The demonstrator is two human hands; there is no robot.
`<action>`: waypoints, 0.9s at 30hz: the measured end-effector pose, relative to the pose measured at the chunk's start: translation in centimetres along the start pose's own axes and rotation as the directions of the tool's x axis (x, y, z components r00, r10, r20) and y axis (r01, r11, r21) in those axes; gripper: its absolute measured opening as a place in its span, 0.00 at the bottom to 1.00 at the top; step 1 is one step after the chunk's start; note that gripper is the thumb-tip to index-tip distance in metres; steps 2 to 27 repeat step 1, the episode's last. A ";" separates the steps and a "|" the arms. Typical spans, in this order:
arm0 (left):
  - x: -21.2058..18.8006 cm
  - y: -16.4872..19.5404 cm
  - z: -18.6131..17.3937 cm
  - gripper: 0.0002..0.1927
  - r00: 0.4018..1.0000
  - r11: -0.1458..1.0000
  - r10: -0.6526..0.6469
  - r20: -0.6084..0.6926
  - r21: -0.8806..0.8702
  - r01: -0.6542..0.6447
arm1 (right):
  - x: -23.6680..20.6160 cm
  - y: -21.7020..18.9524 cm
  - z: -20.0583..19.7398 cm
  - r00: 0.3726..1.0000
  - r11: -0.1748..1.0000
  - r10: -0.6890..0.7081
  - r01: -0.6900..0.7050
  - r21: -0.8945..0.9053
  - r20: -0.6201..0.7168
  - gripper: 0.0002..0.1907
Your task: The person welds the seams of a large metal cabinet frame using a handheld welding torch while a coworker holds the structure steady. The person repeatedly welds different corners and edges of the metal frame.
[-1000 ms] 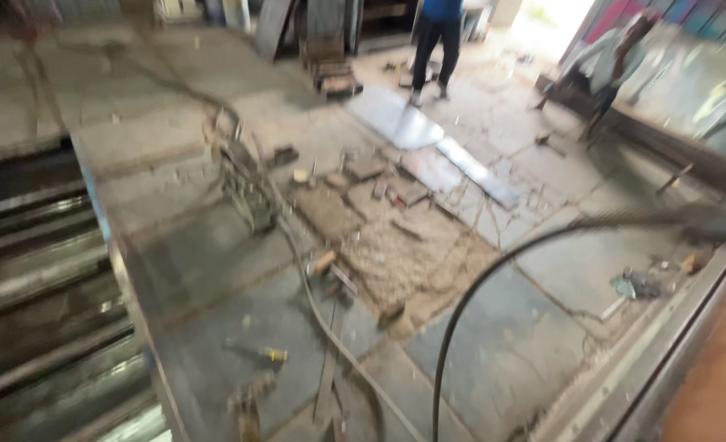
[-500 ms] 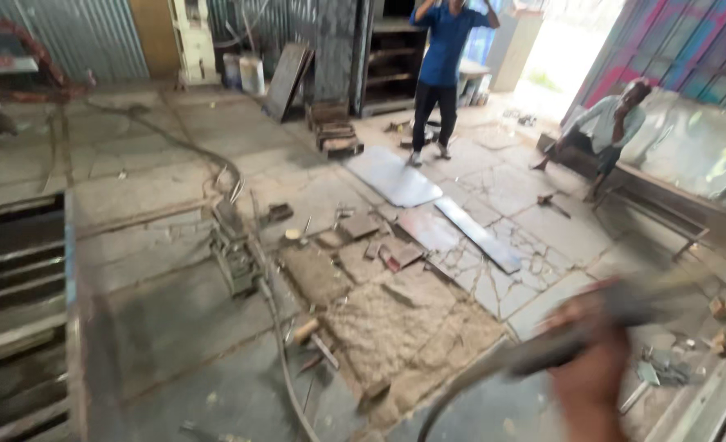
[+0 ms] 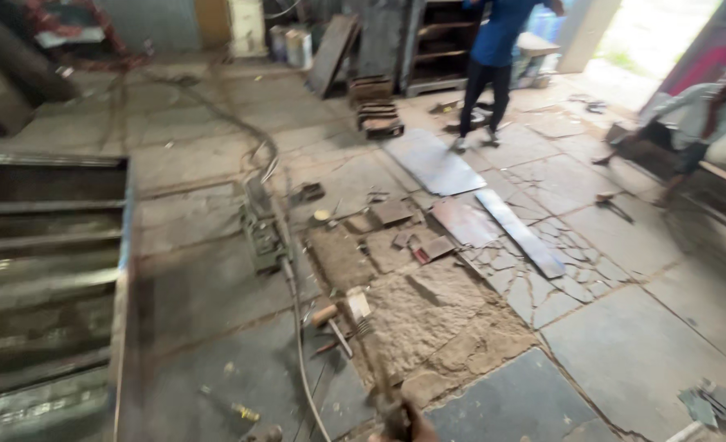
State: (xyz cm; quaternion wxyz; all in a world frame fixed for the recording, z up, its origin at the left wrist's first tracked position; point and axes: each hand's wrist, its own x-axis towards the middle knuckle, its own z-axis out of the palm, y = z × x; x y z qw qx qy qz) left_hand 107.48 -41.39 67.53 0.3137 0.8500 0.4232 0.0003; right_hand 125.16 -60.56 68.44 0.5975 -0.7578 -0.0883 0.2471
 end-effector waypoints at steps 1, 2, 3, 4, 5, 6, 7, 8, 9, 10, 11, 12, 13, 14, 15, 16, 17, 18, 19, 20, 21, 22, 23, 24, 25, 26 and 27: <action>0.5 -0.8 -0.8 0.29 1.000 1.000 -0.030 -0.002 -0.009 0.030 | -0.6 -0.5 -0.7 1.000 1.000 -0.023 0.023 0.011 0.003 0.28; 0.5 -0.8 -0.8 0.29 1.000 1.000 -0.030 -0.002 -0.009 0.030 | -0.6 -0.5 -0.7 1.000 1.000 -0.023 0.023 0.011 0.003 0.28; 0.5 -0.8 -0.8 0.29 1.000 1.000 -0.030 -0.002 -0.009 0.030 | -0.6 -0.5 -0.7 1.000 1.000 -0.023 0.023 0.011 0.003 0.28; 0.5 -0.8 -0.8 0.29 1.000 1.000 -0.030 -0.002 -0.009 0.030 | -0.6 -0.5 -0.7 1.000 1.000 -0.023 0.023 0.011 0.003 0.28; 0.5 -0.8 -0.8 0.29 1.000 1.000 -0.030 -0.002 -0.009 0.030 | -0.6 -0.5 -0.7 1.000 1.000 -0.023 0.023 0.011 0.003 0.28; 0.5 -0.8 -0.8 0.29 1.000 1.000 -0.030 -0.002 -0.009 0.030 | -0.6 -0.5 -0.7 1.000 1.000 -0.023 0.023 0.011 0.003 0.28; 0.5 -0.8 -0.8 0.29 1.000 1.000 -0.030 -0.002 -0.009 0.030 | -0.6 -0.5 -0.7 1.000 1.000 -0.023 0.023 0.011 0.003 0.28; 0.5 -0.8 -0.8 0.29 1.000 1.000 -0.030 -0.002 -0.009 0.030 | -0.6 -0.5 -0.7 1.000 1.000 -0.023 0.023 0.011 0.003 0.28; 0.5 -0.8 -0.8 0.29 1.000 1.000 -0.030 -0.002 -0.009 0.030 | -0.6 -0.5 -0.7 1.000 1.000 -0.023 0.023 0.011 0.003 0.28; 0.5 -0.8 -0.8 0.29 1.000 1.000 -0.030 -0.002 -0.009 0.030 | -0.6 -0.5 -0.7 1.000 1.000 -0.023 0.023 0.011 0.003 0.28; 0.5 -0.8 -0.8 0.29 1.000 1.000 -0.030 -0.002 -0.009 0.030 | -0.6 -0.5 -0.7 1.000 1.000 -0.023 0.023 0.011 0.003 0.28; 0.5 -0.8 -0.8 0.29 1.000 1.000 -0.030 -0.002 -0.009 0.030 | -0.6 -0.5 -0.7 1.000 1.000 -0.023 0.023 0.011 0.003 0.28; 0.5 -0.8 -0.8 0.29 1.000 1.000 -0.030 -0.002 -0.009 0.030 | -0.6 -0.5 -0.7 1.000 1.000 -0.023 0.023 0.011 0.003 0.28; 0.5 -0.8 -0.8 0.29 1.000 1.000 -0.030 -0.002 -0.009 0.030 | -0.6 -0.5 -0.7 1.000 1.000 -0.023 0.023 0.011 0.003 0.28; 0.5 -0.8 -0.8 0.29 1.000 1.000 -0.030 -0.002 -0.009 0.030 | -0.6 -0.5 -0.7 1.000 1.000 -0.023 0.023 0.011 0.003 0.28; 0.5 -0.8 -0.8 0.29 1.000 1.000 -0.030 -0.002 -0.009 0.030 | -0.6 -0.5 -0.7 1.000 1.000 -0.023 0.023 0.011 0.003 0.28; 0.5 -0.8 -0.8 0.29 1.000 1.000 -0.030 -0.002 -0.009 0.030 | -0.6 -0.5 -0.7 1.000 1.000 -0.023 0.023 0.011 0.003 0.28; 0.5 -0.8 -0.8 0.29 1.000 1.000 -0.030 -0.002 -0.009 0.030 | -0.6 -0.5 -0.7 1.000 1.000 -0.023 0.023 0.011 0.003 0.28; 0.5 -0.8 -0.8 0.29 1.000 1.000 -0.030 -0.002 -0.009 0.030 | -0.6 -0.5 -0.7 1.000 1.000 -0.023 0.023 0.011 0.003 0.28; 0.5 -0.8 -0.8 0.29 1.000 1.000 -0.030 -0.002 -0.009 0.030 | -0.6 -0.5 -0.7 1.000 1.000 -0.023 0.023 0.011 0.003 0.28; 0.5 -0.8 -0.8 0.29 1.000 1.000 -0.030 -0.002 -0.009 0.030 | -0.6 -0.5 -0.7 1.000 1.000 -0.023 0.023 0.011 0.003 0.28; 0.5 -0.8 -0.8 0.29 1.000 1.000 -0.030 -0.002 -0.009 0.030 | -0.6 -0.5 -0.7 1.000 1.000 -0.023 0.023 0.011 0.003 0.28; 0.5 -0.8 -0.8 0.29 1.000 1.000 -0.030 -0.002 -0.009 0.030 | -0.6 -0.5 -0.7 1.000 1.000 -0.023 0.023 0.011 0.003 0.28; 0.5 -0.8 -0.8 0.29 1.000 1.000 -0.030 -0.002 -0.009 0.030 | -0.6 -0.5 -0.7 1.000 1.000 -0.023 0.023 0.011 0.003 0.28; 0.5 -0.8 -0.8 0.29 1.000 1.000 -0.030 -0.002 -0.009 0.030 | -0.6 -0.5 -0.7 1.000 1.000 -0.023 0.023 0.011 0.003 0.28; 0.5 -0.8 -0.8 0.29 1.000 1.000 -0.030 -0.002 -0.009 0.030 | -0.6 -0.5 -0.7 1.000 1.000 -0.023 0.023 0.011 0.003 0.28; 0.5 -0.8 -0.8 0.29 1.000 1.000 -0.030 -0.002 -0.009 0.030 | -0.6 -0.5 -0.7 1.000 1.000 -0.023 0.023 0.011 0.003 0.28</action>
